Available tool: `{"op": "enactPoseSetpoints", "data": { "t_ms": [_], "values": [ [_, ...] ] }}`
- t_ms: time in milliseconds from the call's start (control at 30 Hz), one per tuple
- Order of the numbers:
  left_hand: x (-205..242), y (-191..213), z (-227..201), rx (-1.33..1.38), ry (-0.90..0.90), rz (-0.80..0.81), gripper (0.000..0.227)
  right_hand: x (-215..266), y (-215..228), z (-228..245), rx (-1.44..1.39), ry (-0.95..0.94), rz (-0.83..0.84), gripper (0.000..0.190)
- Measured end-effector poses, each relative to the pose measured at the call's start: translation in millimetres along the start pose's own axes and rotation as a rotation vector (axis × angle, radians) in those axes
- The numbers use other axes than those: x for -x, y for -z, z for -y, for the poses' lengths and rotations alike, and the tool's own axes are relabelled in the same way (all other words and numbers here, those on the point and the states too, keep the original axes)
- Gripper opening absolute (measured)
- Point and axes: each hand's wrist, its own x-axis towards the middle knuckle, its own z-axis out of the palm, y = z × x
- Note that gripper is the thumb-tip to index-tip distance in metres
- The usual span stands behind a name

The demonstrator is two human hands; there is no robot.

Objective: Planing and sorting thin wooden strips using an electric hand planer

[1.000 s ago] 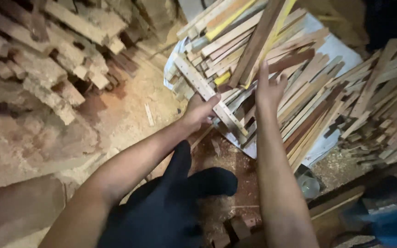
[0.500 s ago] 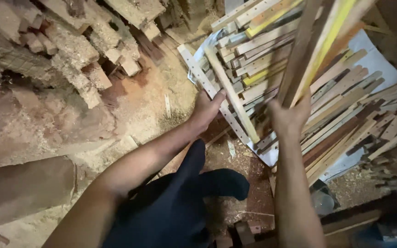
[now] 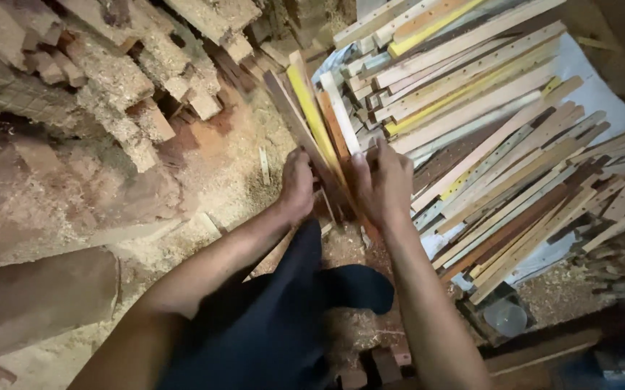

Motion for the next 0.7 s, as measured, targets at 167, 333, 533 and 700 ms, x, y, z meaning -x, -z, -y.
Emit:
{"op": "enactPoseSetpoints", "data": {
  "t_ms": [167,333,533,700],
  "values": [
    [4.8,-8.4,8.0,-0.059,0.041,-0.161,0.076,8.6,-30.2,14.4,0.134,-0.203,0.346,0.064],
    [31.9,-30.2,-87.1,-0.657,-0.412,-0.092,0.077,-21.5,18.2,12.7,-0.270,-0.613,-0.044,0.049],
    [-48.2,-133.1,-172.7,-1.041,-0.783,0.189,0.077,-103.9,61.8,35.2,-0.380,-0.938,-0.200,0.078],
    [-41.2,-182.1,-178.0,-1.315,-0.278,0.506,0.093,-143.5,57.3,27.9,-0.416,-1.149,-0.257,0.107]
  ]
}}
